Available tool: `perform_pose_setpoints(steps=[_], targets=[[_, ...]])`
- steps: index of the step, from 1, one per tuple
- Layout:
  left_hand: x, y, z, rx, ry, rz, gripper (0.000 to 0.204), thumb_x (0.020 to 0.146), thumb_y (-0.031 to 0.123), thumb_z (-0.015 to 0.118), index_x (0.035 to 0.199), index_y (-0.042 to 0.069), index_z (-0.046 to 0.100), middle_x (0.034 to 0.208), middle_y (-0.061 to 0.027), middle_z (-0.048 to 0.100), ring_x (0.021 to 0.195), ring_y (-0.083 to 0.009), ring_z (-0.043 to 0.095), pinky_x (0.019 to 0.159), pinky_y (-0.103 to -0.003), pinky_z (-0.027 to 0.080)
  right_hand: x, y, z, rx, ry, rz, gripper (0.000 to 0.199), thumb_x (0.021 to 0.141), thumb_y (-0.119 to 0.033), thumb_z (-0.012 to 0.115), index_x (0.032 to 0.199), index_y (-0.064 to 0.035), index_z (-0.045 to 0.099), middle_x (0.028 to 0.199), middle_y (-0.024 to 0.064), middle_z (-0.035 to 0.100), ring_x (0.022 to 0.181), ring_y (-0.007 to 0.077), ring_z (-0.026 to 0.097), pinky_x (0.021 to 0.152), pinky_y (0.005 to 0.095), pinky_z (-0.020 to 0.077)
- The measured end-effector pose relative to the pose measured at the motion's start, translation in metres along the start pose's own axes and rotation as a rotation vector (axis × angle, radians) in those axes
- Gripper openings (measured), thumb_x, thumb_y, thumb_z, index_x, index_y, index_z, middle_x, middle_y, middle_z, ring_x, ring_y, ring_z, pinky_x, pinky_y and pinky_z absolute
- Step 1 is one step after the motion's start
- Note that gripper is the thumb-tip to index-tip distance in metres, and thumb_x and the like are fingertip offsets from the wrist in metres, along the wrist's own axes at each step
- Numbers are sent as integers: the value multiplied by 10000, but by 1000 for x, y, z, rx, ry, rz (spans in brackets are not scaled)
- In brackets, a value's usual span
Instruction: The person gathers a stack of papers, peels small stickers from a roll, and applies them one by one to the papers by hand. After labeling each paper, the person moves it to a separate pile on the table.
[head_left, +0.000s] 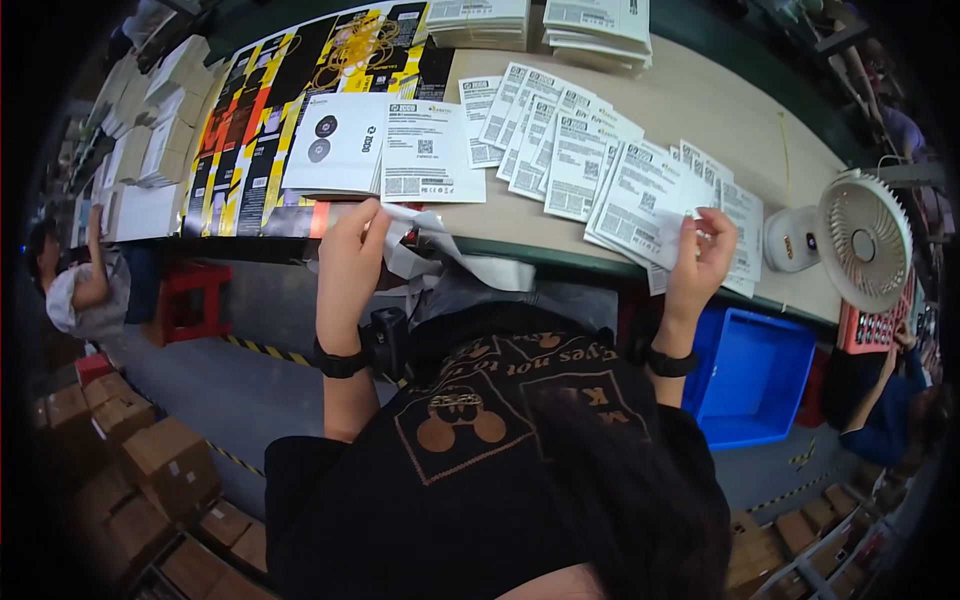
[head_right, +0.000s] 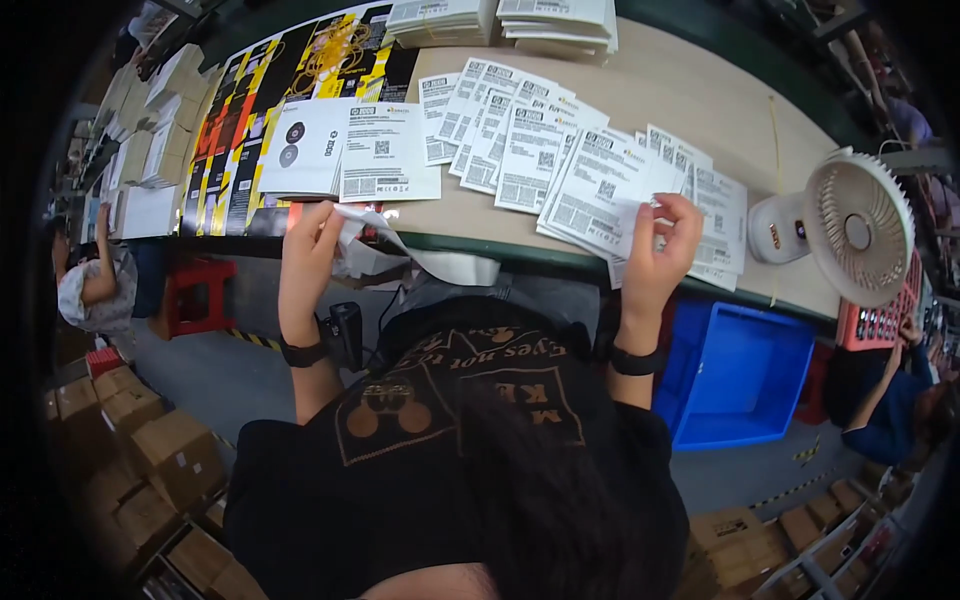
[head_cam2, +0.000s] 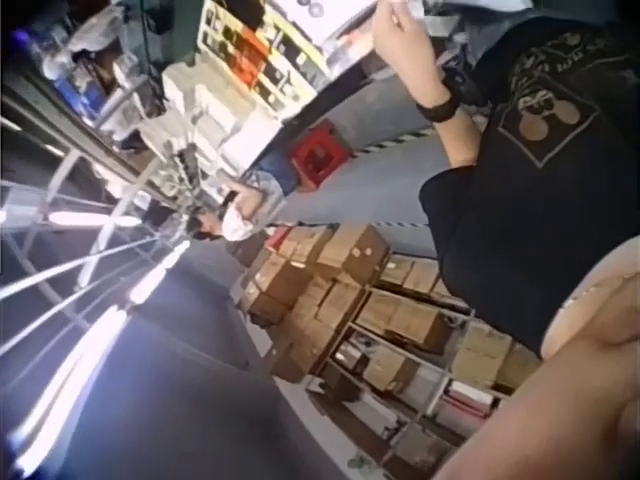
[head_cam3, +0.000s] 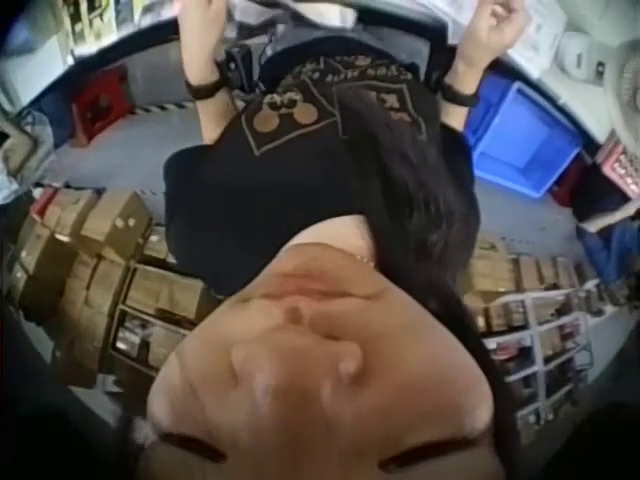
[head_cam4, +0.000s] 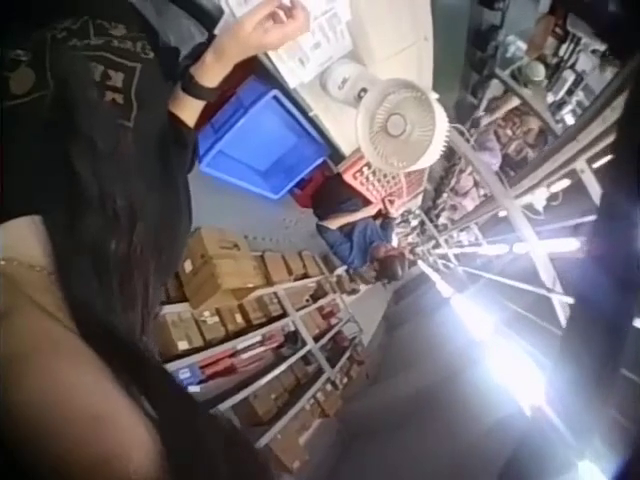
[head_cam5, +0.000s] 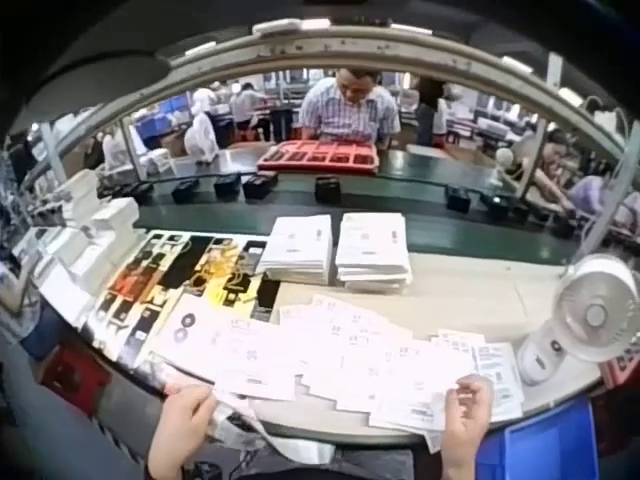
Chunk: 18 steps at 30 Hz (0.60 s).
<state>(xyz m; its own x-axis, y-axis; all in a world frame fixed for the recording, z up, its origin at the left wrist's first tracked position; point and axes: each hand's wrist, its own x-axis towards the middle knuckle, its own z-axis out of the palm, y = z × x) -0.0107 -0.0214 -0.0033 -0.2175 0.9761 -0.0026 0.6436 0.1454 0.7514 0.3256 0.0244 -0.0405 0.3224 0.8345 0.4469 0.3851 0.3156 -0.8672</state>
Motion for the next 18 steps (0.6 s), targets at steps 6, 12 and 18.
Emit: perform_pose_setpoints(steps=[6, 12, 18], targets=[[1, -7, 16, -293, 29, -108, 230, 898, 164, 495, 950, -55, 539, 715, -74, 574, 666, -105, 506, 623, -251, 423, 4, -5, -18, -102, -12, -120, 127, 808, 27, 548, 927, -18, 542, 978, 76, 503, 876, 133, 498, 712, 230, 433], [15, 22, 54, -338, 88, -16, 243, 907, 162, 484, 971, -63, 548, 701, -52, 550, 661, -58, 459, 593, -223, 398, 24, 16, -64, -202, 48, -153, 117, 802, 33, 545, 910, -12, 552, 989, 85, 515, 897, 157, 510, 742, 245, 437], [27, 48, 97, -315, 163, -43, 234, 898, 130, 487, 932, -85, 572, 743, -51, 576, 672, -67, 475, 605, -219, 405, 69, 58, -126, -333, 49, -128, 168, 811, -2, 551, 979, -8, 565, 1086, 97, 538, 965, 198, 521, 859, 296, 410]])
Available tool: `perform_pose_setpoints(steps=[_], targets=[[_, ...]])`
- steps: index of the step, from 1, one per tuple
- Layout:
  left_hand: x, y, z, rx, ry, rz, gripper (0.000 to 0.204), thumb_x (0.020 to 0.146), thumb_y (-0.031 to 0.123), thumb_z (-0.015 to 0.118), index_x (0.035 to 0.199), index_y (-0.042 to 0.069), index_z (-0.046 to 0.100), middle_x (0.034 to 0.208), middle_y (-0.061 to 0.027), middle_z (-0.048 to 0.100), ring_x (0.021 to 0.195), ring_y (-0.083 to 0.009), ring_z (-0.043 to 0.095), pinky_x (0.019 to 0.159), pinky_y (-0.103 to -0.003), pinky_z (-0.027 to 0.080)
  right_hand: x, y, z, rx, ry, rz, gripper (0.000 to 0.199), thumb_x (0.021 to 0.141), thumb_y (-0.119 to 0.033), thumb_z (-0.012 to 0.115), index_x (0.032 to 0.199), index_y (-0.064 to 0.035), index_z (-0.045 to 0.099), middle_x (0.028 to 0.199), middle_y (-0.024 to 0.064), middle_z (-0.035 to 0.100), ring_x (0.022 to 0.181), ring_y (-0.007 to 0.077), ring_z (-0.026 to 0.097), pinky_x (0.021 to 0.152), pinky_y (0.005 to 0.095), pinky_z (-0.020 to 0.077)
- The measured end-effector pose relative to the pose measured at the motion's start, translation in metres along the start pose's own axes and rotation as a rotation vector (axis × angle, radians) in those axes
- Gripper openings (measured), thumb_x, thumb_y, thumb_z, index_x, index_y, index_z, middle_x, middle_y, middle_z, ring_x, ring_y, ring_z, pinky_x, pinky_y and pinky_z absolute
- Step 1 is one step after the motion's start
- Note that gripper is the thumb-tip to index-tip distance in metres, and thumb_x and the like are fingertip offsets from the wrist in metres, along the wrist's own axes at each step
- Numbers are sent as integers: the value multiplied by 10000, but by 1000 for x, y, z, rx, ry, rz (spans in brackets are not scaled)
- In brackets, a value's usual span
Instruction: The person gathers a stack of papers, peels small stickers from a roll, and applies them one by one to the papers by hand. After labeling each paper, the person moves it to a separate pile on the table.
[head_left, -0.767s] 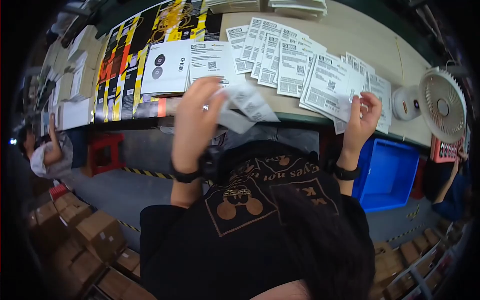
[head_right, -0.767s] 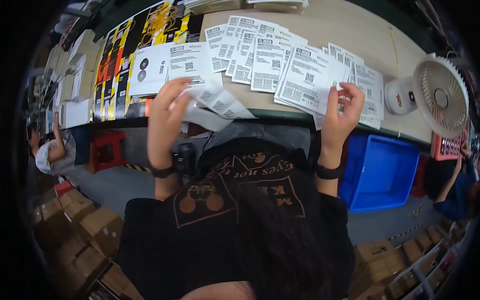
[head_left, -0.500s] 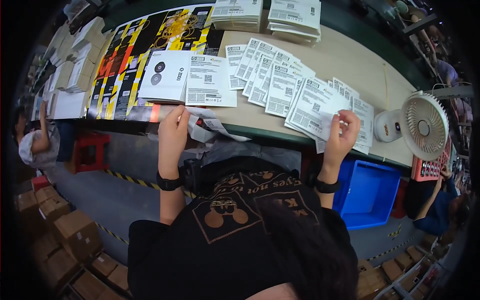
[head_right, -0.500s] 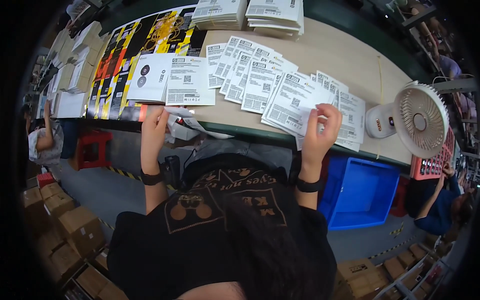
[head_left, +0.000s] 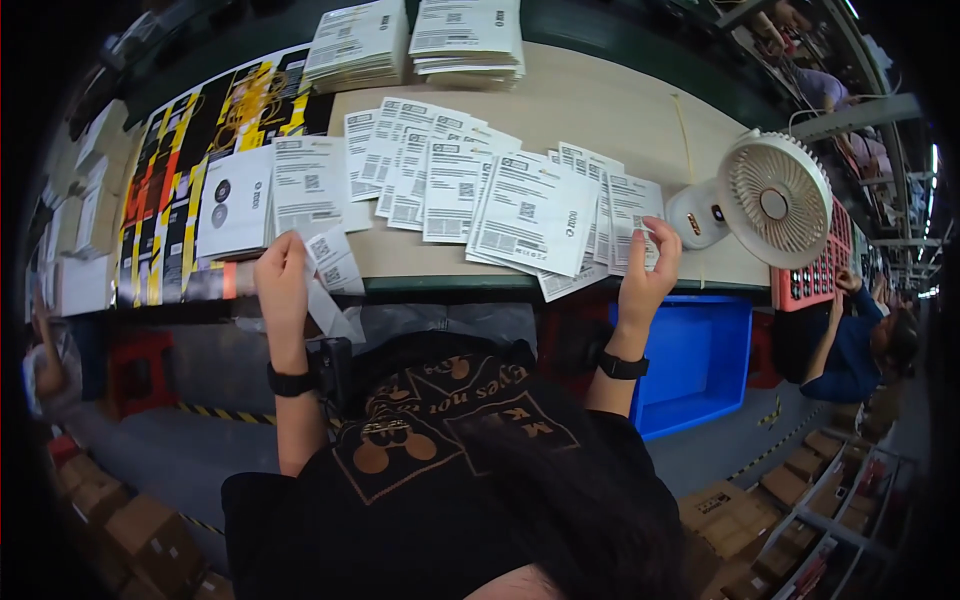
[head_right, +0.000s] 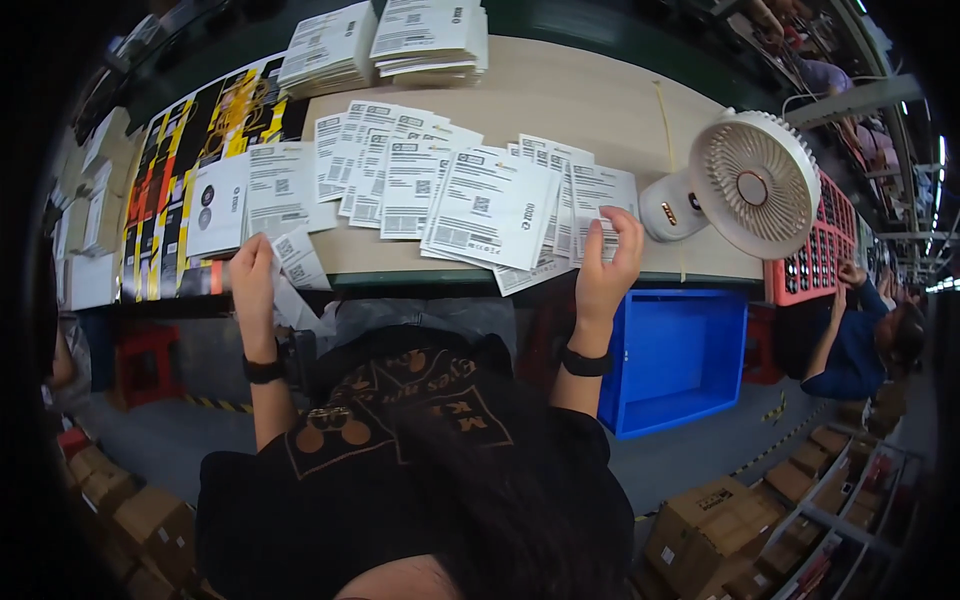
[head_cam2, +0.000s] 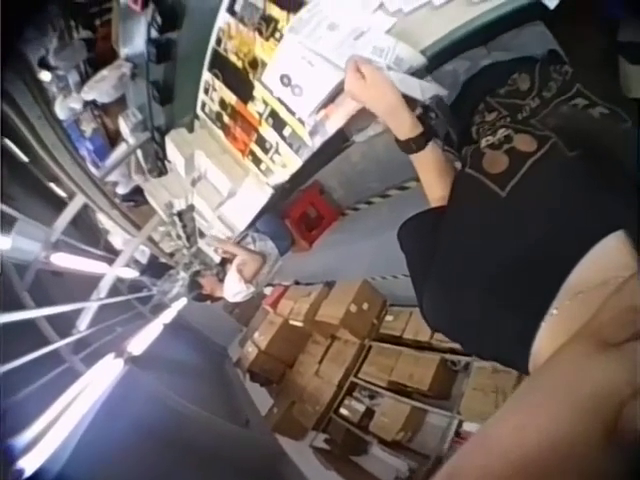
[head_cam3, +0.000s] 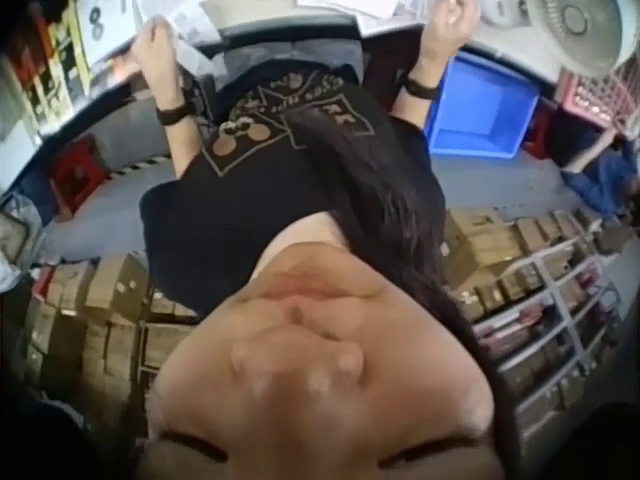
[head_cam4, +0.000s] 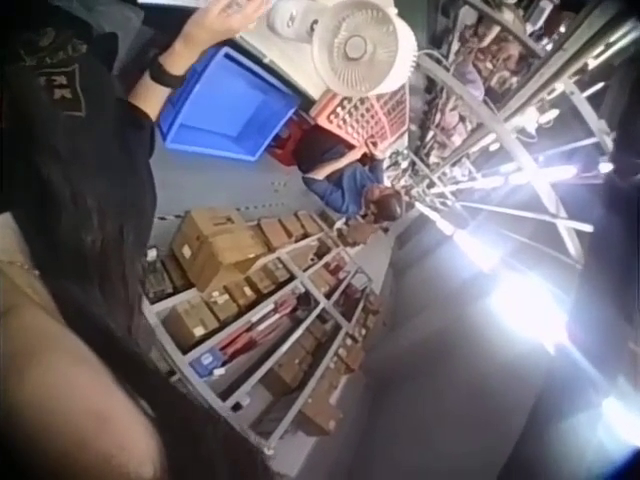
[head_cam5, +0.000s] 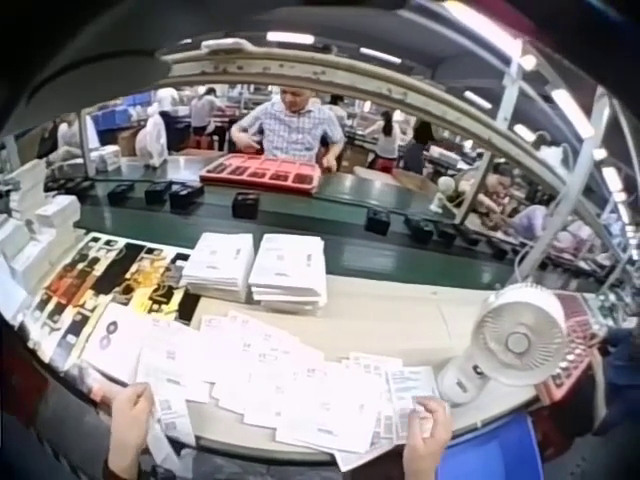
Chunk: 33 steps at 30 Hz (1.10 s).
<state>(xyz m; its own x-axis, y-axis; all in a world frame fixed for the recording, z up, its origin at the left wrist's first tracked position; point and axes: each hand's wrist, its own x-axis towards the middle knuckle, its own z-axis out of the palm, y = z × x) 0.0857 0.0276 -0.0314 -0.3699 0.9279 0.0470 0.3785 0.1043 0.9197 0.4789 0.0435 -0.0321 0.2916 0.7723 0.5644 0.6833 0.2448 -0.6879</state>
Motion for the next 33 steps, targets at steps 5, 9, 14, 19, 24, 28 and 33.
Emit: perform_pose_setpoints(steps=[5, 9, 14, 19, 24, 28, 33], targets=[[-30, 74, 14, 244, 150, 365, 218, 899, 110, 475, 911, -73, 593, 773, -34, 589, 684, -67, 497, 600, -211, 402, 21, 39, -32, -10, -161, 13, 282, 838, -66, 542, 1115, -10, 537, 1186, 132, 514, 1069, 256, 499, 944, 344, 358], [-38, 87, 39, -129, 33, 270, 205, 899, 104, 469, 943, -49, 598, 805, -27, 595, 703, -70, 515, 617, -207, 408, 17, 73, -45, -142, -345, -131, 384, 869, -133, 508, 1231, -14, 463, 1251, 163, 474, 1161, 302, 439, 990, 374, 311], [-45, 92, 132, -683, -527, -193, 213, 905, 126, 456, 998, -16, 585, 848, -20, 596, 749, -62, 533, 680, -212, 433, 12, 98, -41, -186, -301, -91, 437, 875, -199, 486, 1267, -17, 421, 1272, 181, 445, 1193, 335, 392, 1008, 396, 282], [-41, 65, 138, -478, -976, -298, 249, 900, 139, 462, 1047, -25, 578, 996, -57, 606, 850, -107, 566, 771, -245, 447, 5, 105, -38, -265, -225, -58, 471, 846, -229, 527, 1261, -29, 429, 1275, 198, 424, 1184, 363, 381, 1004, 411, 279], [6, 66, 112, -296, -337, -50, 256, 898, 125, 450, 1084, -12, 560, 988, -54, 607, 923, -115, 545, 819, -238, 411, -6, 94, -32, -230, -225, -5, 503, 831, -264, 553, 1275, -62, 428, 1296, 200, 404, 1199, 380, 356, 1006, 431, 269], [64, 18, 106, -120, -377, -91, 272, 895, 134, 454, 1105, 0, 562, 1009, -64, 615, 947, -132, 549, 840, -226, 401, -18, 80, -24, -301, -269, 26, 476, 858, -294, 515, 1287, -102, 443, 1345, 197, 364, 1233, 382, 329, 1025, 412, 249], [90, 45, 120, -248, -502, -300, 254, 894, 148, 452, 1066, 21, 589, 994, -61, 621, 956, -144, 555, 844, -226, 404, -16, 77, -26, -303, -319, -28, 485, 837, -343, 551, 1285, -180, 466, 1372, 184, 333, 1257, 402, 281, 1038, 446, 209]])
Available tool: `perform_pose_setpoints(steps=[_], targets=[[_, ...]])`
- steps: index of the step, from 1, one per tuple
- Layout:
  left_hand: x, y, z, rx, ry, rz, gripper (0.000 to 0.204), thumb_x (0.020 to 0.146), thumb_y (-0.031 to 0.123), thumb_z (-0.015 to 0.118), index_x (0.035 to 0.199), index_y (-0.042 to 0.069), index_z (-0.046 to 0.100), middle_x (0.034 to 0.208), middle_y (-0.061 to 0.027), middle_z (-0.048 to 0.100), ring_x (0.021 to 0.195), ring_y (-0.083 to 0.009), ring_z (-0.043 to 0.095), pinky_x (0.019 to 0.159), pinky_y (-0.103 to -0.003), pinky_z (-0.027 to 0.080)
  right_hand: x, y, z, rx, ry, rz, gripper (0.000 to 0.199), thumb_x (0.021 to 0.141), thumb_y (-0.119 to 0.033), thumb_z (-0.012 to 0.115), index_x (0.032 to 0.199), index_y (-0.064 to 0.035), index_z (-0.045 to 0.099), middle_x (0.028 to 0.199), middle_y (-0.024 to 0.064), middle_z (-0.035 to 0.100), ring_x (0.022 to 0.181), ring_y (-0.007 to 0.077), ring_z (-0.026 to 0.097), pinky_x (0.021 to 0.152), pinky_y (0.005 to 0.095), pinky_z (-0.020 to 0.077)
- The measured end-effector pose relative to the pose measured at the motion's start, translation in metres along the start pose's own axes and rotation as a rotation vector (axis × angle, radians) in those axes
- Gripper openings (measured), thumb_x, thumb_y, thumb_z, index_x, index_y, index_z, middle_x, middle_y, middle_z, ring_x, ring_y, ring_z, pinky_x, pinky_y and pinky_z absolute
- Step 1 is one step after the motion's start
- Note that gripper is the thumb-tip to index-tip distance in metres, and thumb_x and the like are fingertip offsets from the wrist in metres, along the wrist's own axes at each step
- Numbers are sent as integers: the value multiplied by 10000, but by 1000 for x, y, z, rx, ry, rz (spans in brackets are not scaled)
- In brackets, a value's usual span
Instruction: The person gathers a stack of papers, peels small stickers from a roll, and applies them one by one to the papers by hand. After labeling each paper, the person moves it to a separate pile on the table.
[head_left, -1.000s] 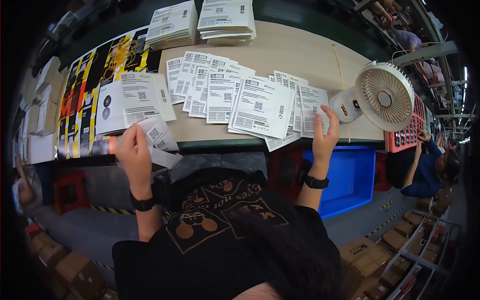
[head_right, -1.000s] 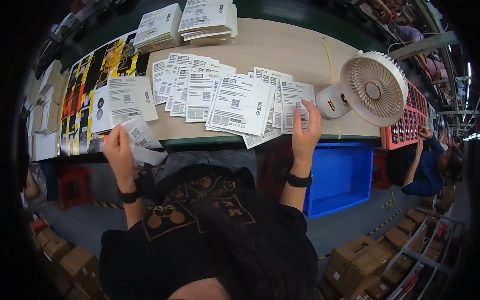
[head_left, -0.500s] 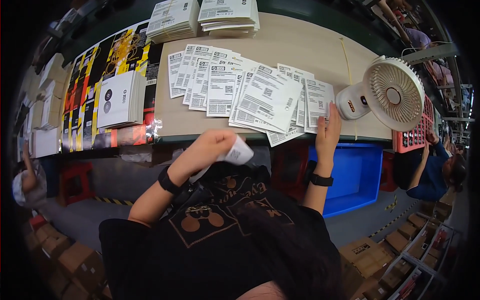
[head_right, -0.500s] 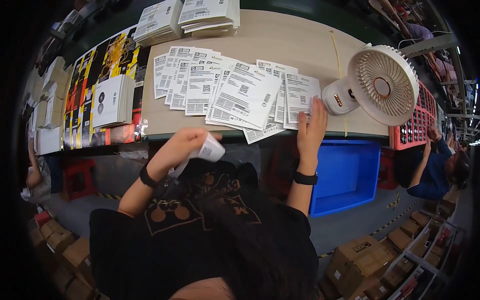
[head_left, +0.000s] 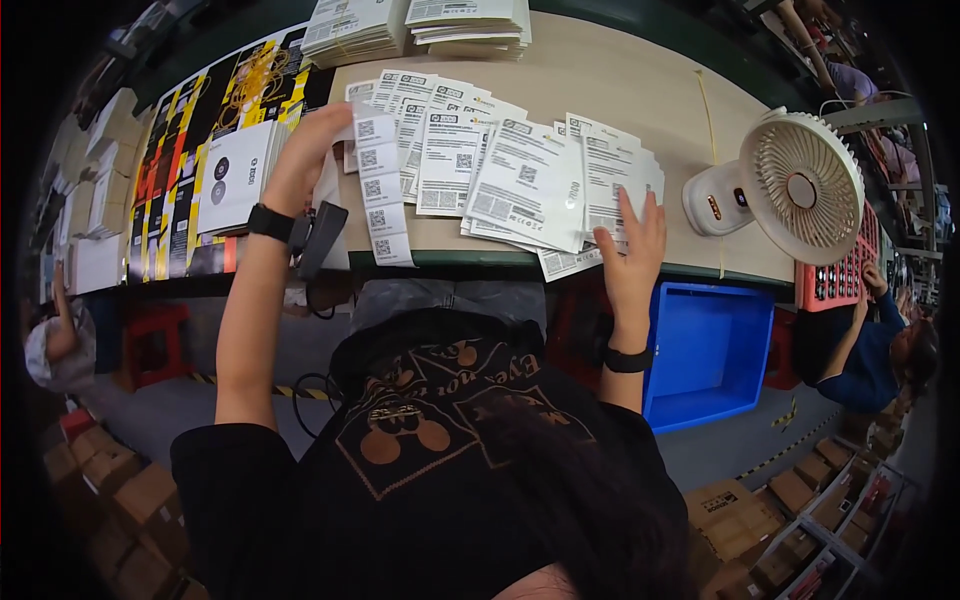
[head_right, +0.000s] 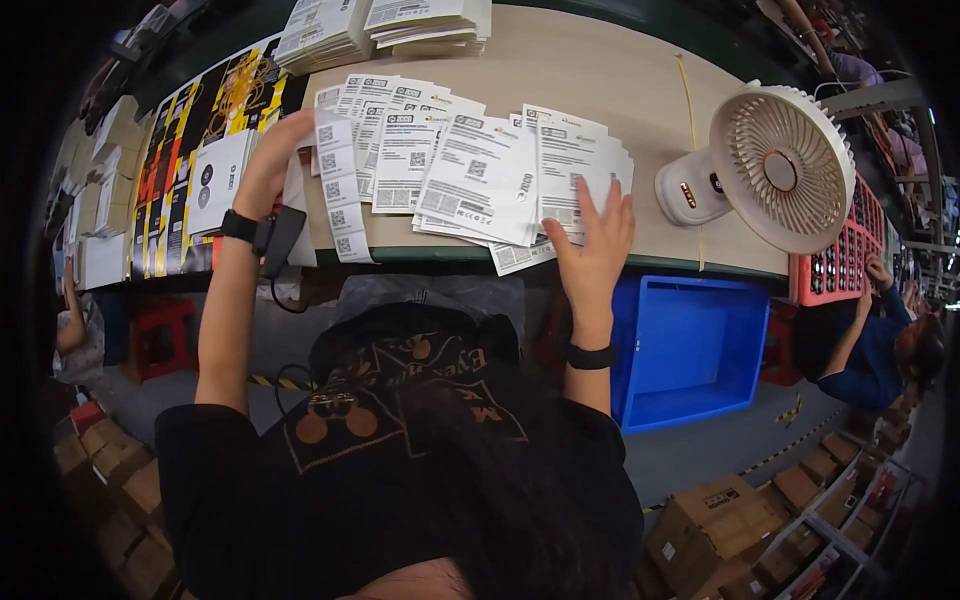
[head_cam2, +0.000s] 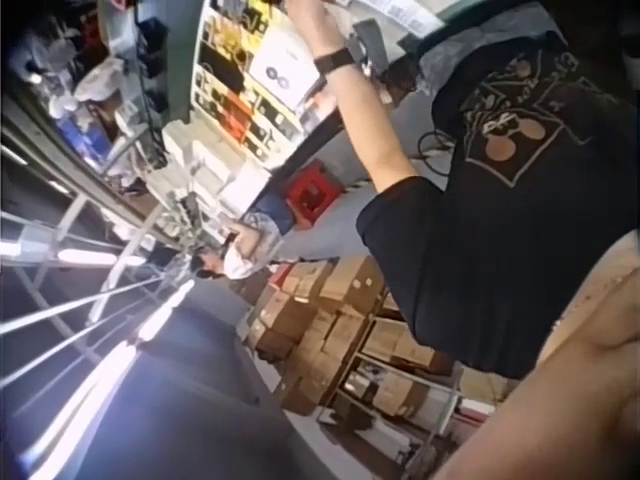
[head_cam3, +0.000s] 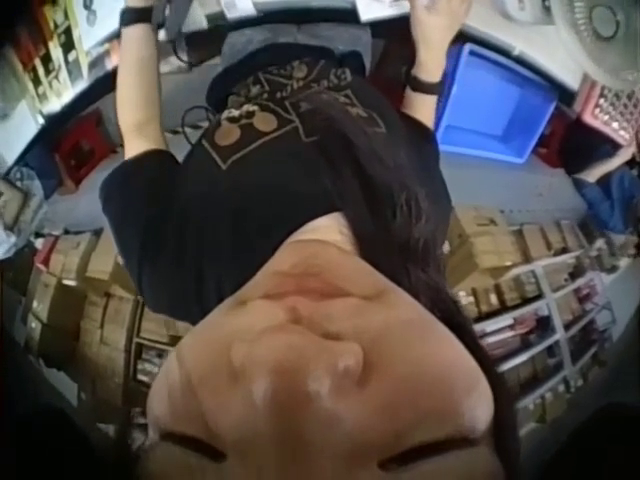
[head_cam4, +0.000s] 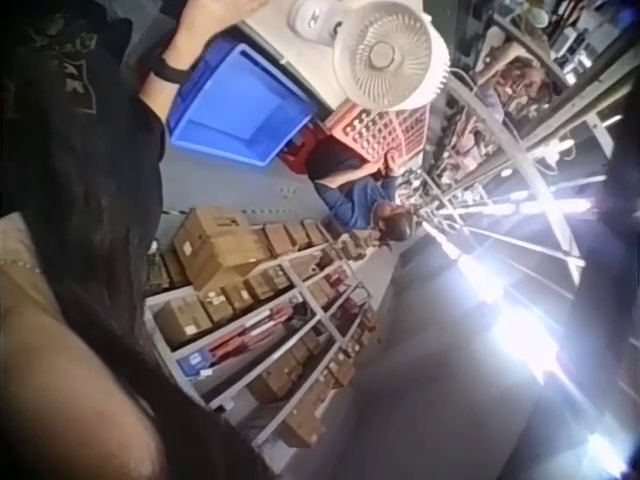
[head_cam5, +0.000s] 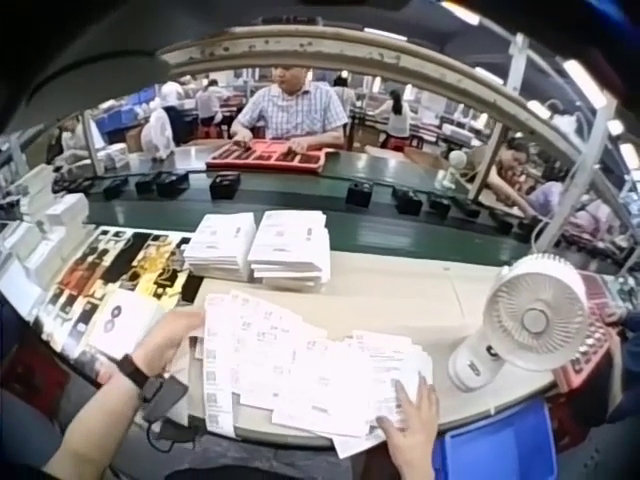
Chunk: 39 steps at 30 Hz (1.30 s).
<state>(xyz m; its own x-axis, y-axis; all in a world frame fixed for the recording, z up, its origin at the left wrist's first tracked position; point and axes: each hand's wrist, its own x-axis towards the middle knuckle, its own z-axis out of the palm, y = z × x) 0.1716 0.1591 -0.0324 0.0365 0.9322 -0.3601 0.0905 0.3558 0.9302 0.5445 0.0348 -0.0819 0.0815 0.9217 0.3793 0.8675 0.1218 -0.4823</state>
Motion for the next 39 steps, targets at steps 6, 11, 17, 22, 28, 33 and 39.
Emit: perform_pose_setpoints(steps=[6, 11, 17, 22, 28, 33, 39], targets=[[-22, 6, 83, 91, -282, -12, 253, 875, 138, 481, 1066, -2, 569, 967, -58, 623, 851, -115, 596, 733, -219, 468, -4, 0, -4, -114, -41, 7, 517, 814, -410, 573, 1285, -224, 471, 1391, 178, 302, 1280, 423, 217, 1043, 510, 137], [-36, -5, 140, -364, -532, -250, 243, 882, 108, 482, 1053, -38, 575, 1009, -95, 614, 824, -131, 605, 717, -262, 493, 1, 4, 1, -123, -30, 20, 515, 814, -430, 565, 1283, -238, 473, 1396, 176, 292, 1281, 437, 202, 1042, 526, 122], [-42, 3, 179, -241, -434, -198, 200, 855, 46, 483, 999, -55, 579, 921, -93, 625, 790, -142, 619, 700, -246, 503, 8, -20, 2, -192, -74, -38, 539, 803, -428, 581, 1292, -239, 457, 1409, 176, 259, 1276, 439, 206, 1041, 524, 129], [-52, 1, 194, -172, -286, -144, 184, 865, 48, 477, 944, -69, 595, 874, -92, 632, 769, -140, 619, 683, -246, 499, 18, -14, -8, 16, -8, -84, 657, 766, -338, 655, 1327, -127, 385, 1393, 198, 258, 1256, 402, 262, 1041, 470, 187], [-56, -2, 188, -109, -189, 105, 181, 867, 43, 485, 899, -73, 621, 820, -99, 645, 690, -142, 601, 627, -246, 481, 45, 18, -25, 462, 261, 206, 839, 711, -154, 720, 1372, -30, 219, 1357, 190, 296, 1237, 296, 321, 1024, 393, 272], [-62, 8, 162, 203, -113, 583, 142, 833, 35, 536, 842, -52, 647, 717, -87, 641, 694, -156, 592, 668, -264, 472, 75, 5, -41, 1086, 38, 340, 993, 652, -79, 749, 1401, -60, 96, 1340, 149, 316, 1223, 231, 342, 1015, 378, 297], [-62, 29, 112, 165, -360, 604, 118, 757, 37, 603, 842, 8, 680, 984, -148, 595, 984, -225, 531, 856, -323, 415, 75, -18, -44, 1226, 117, -24, 1053, 594, -87, 790, 1401, -76, 113, 1325, 117, 343, 1208, 240, 370, 1023, 363, 291]])
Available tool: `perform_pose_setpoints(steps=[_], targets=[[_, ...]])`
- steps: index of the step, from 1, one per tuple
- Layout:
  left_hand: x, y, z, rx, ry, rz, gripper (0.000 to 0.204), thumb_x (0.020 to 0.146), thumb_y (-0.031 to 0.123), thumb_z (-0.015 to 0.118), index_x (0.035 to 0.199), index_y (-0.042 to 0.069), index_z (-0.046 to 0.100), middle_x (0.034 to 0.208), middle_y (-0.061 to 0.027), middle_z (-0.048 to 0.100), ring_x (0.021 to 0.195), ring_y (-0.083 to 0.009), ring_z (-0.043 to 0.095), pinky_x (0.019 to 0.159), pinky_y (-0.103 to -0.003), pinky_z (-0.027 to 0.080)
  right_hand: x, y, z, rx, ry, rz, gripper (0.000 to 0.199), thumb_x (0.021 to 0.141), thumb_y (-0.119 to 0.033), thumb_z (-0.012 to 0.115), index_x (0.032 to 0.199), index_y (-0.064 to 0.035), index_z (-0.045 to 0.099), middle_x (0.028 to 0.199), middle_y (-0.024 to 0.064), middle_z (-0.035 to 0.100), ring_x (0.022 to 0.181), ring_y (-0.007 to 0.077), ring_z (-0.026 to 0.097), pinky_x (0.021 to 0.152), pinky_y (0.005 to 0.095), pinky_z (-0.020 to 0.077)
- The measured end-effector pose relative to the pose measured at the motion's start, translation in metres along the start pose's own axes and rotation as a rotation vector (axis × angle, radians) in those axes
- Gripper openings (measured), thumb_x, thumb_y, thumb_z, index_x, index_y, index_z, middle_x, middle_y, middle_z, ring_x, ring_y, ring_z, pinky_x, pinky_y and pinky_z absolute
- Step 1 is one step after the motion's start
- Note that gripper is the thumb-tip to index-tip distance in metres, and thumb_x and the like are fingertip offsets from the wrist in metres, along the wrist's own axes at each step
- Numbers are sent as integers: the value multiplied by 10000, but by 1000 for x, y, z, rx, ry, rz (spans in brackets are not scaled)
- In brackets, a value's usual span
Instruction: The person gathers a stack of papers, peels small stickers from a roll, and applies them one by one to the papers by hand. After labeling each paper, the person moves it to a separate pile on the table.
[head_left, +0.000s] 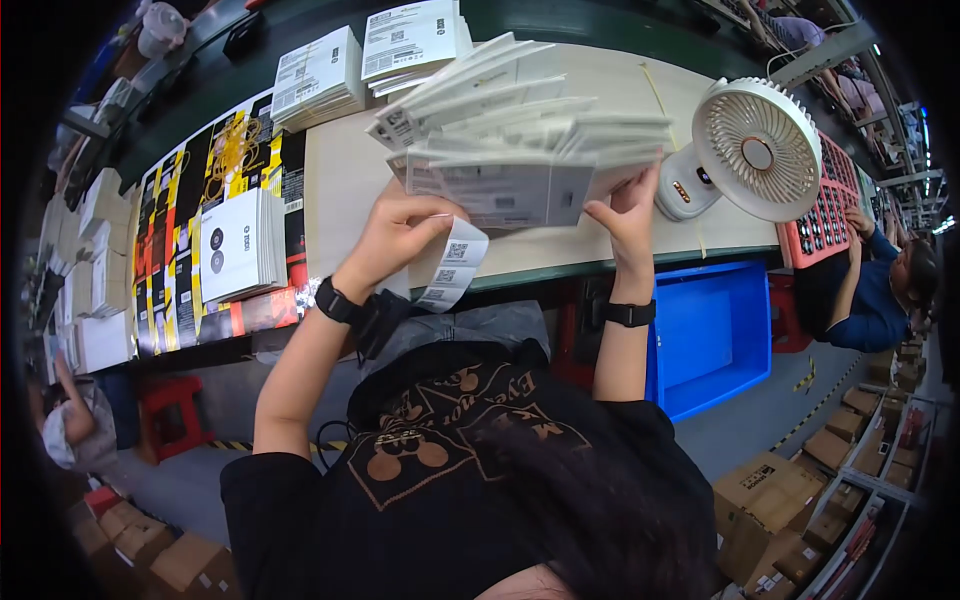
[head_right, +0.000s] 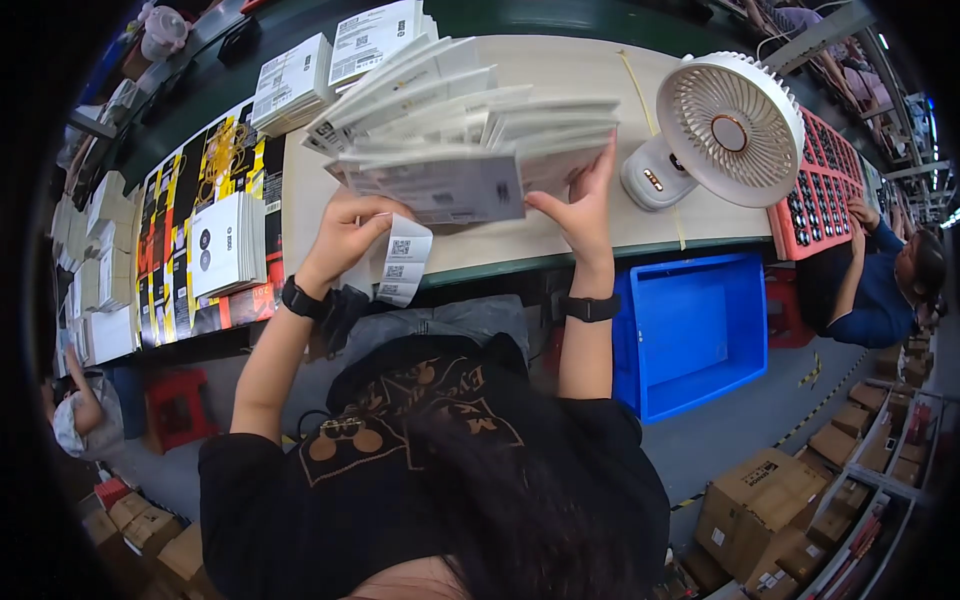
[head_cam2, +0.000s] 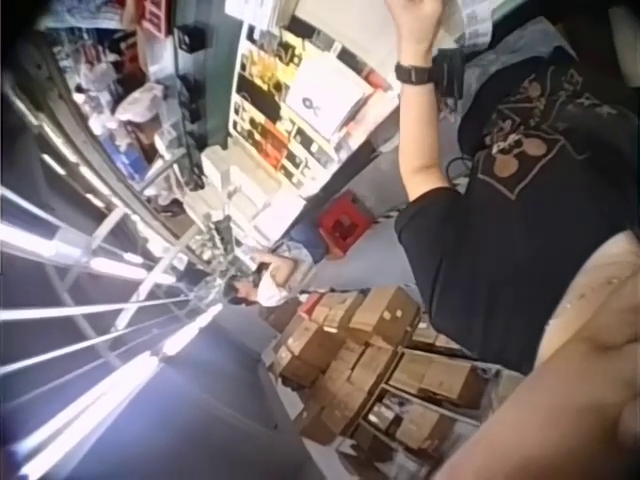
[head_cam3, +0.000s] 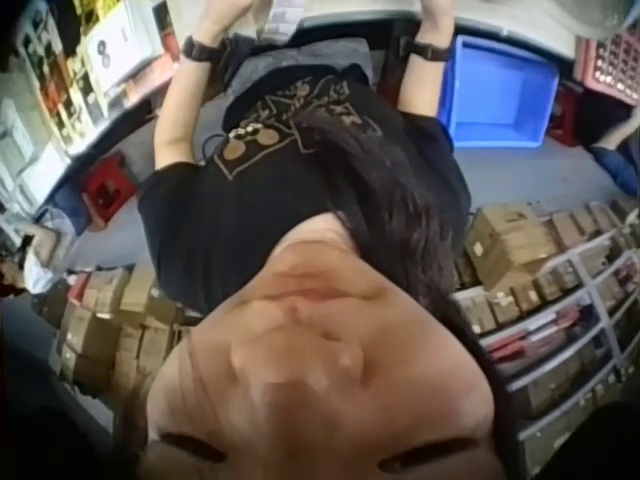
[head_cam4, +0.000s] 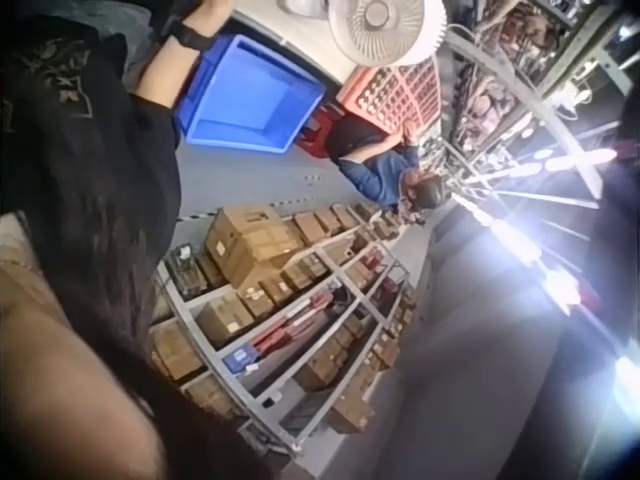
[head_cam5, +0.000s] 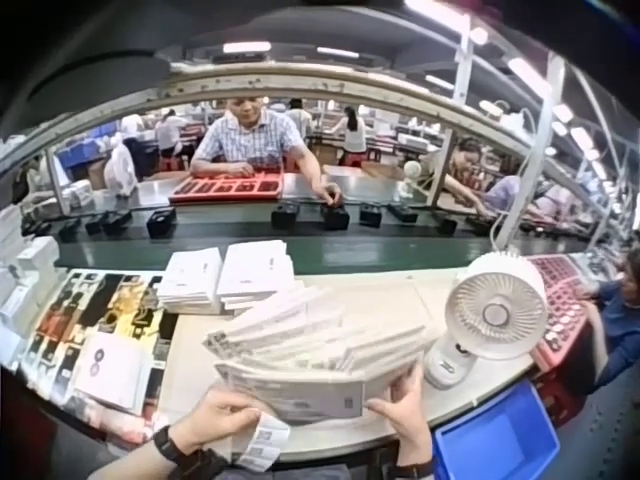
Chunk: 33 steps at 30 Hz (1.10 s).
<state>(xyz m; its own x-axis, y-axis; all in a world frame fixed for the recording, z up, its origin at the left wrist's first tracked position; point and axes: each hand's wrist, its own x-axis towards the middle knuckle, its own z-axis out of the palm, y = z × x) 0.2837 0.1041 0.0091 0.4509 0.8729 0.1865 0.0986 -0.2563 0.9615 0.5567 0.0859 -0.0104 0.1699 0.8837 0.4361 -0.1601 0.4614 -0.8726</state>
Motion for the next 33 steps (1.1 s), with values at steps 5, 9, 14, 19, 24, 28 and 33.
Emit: perform_pose_setpoints(steps=[5, 9, 14, 19, 24, 28, 33], targets=[[-3, -21, -17, 183, -92, 234, 178, 698, 36, 625, 852, 73, 706, 1280, -166, 406, 1188, -272, 398, 970, -350, 341, -20, 17, 26, -24, -155, 137, 1115, 555, -116, 826, 1390, -29, 93, 1330, 115, 339, 1228, 246, 343, 1031, 351, 272], [-4, -27, -19, 143, -84, 231, 202, 683, 31, 622, 855, 85, 712, 1332, -156, 354, 1208, -273, 384, 982, -353, 335, -25, 39, 34, -76, -32, 69, 960, 584, -105, 816, 1343, -26, 233, 1289, 116, 385, 1197, 231, 376, 1029, 347, 276], [-3, -37, -26, 164, -95, 144, 171, 710, 90, 614, 849, 80, 713, 1148, -130, 561, 1286, -299, 263, 1035, -410, 240, -25, 44, 24, 53, 50, 250, 777, 638, -70, 781, 1271, -22, 332, 1248, 118, 438, 1183, 220, 398, 1018, 337, 294], [0, -37, -23, 148, -95, 203, 203, 682, 24, 607, 850, 71, 711, 1334, -148, 356, 1206, -260, 390, 966, -347, 359, -19, 41, 25, 248, 26, 208, 731, 660, -53, 761, 1261, -26, 347, 1235, 126, 452, 1173, 222, 411, 1011, 341, 305], [5, -37, -21, 135, -83, 183, 200, 683, 21, 604, 848, 61, 709, 1335, -148, 355, 1215, -262, 379, 967, -347, 360, -17, 27, 33, -92, 35, 29, 749, 648, -57, 767, 1265, -47, 342, 1271, 146, 424, 1170, 237, 416, 1005, 359, 313], [8, -39, -19, 139, -79, 189, 200, 683, 18, 601, 848, 57, 708, 1335, -144, 355, 1225, -262, 368, 968, -353, 360, -29, 33, 27, -363, 73, 6, 818, 629, -58, 778, 1288, -60, 294, 1324, 165, 375, 1207, 253, 385, 1012, 365, 298], [10, -42, -14, 95, -81, 177, 207, 681, 11, 592, 846, 56, 708, 1333, -141, 360, 1230, -263, 361, 973, -361, 357, -37, 36, 39, -417, 146, -197, 861, 620, -52, 783, 1293, -56, 246, 1347, 160, 341, 1215, 251, 369, 1014, 365, 291]])
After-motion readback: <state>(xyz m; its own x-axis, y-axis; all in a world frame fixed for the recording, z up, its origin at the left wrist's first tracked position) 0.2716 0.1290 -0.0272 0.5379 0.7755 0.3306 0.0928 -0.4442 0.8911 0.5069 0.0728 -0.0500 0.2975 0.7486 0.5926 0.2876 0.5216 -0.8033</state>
